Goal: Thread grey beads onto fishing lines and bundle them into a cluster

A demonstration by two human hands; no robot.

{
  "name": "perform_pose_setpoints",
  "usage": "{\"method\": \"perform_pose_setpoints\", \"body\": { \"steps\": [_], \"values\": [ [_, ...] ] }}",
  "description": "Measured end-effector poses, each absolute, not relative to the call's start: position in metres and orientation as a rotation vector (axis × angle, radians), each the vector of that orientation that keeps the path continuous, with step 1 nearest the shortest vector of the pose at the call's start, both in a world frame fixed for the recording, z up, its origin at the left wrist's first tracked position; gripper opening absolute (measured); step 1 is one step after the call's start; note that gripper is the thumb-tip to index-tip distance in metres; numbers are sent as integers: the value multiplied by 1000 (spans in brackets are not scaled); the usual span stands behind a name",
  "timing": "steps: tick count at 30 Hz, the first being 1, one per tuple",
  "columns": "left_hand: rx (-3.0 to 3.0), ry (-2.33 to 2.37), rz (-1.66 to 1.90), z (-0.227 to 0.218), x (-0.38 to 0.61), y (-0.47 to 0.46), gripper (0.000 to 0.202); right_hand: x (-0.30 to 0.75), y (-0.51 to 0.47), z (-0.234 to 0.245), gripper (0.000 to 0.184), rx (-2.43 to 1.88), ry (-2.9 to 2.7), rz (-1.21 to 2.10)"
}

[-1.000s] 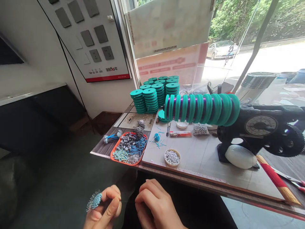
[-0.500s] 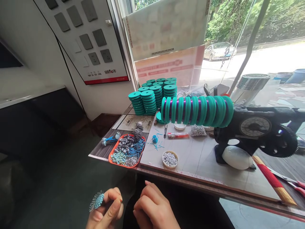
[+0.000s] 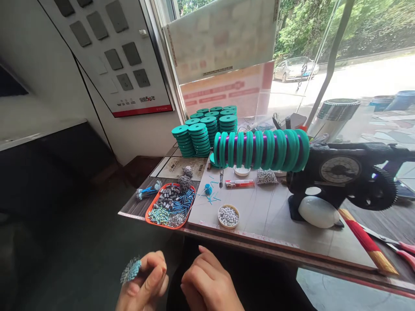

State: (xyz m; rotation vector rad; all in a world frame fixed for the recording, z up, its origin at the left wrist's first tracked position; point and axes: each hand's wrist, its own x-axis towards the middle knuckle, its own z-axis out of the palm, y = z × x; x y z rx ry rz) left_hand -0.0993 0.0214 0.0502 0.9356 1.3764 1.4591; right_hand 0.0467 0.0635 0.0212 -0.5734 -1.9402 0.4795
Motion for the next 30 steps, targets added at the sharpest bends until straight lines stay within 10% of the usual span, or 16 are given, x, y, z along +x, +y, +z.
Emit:
{"method": "perform_pose_setpoints", "body": {
  "steps": [12,30],
  "values": [
    [1215,1156,1333,78,-35,169,40,51,62,16,17,-587,-1985,474],
    [1081,1017,1296,81,-37,155,12,53,63,20,15,-584,-1976,540]
  ]
}}
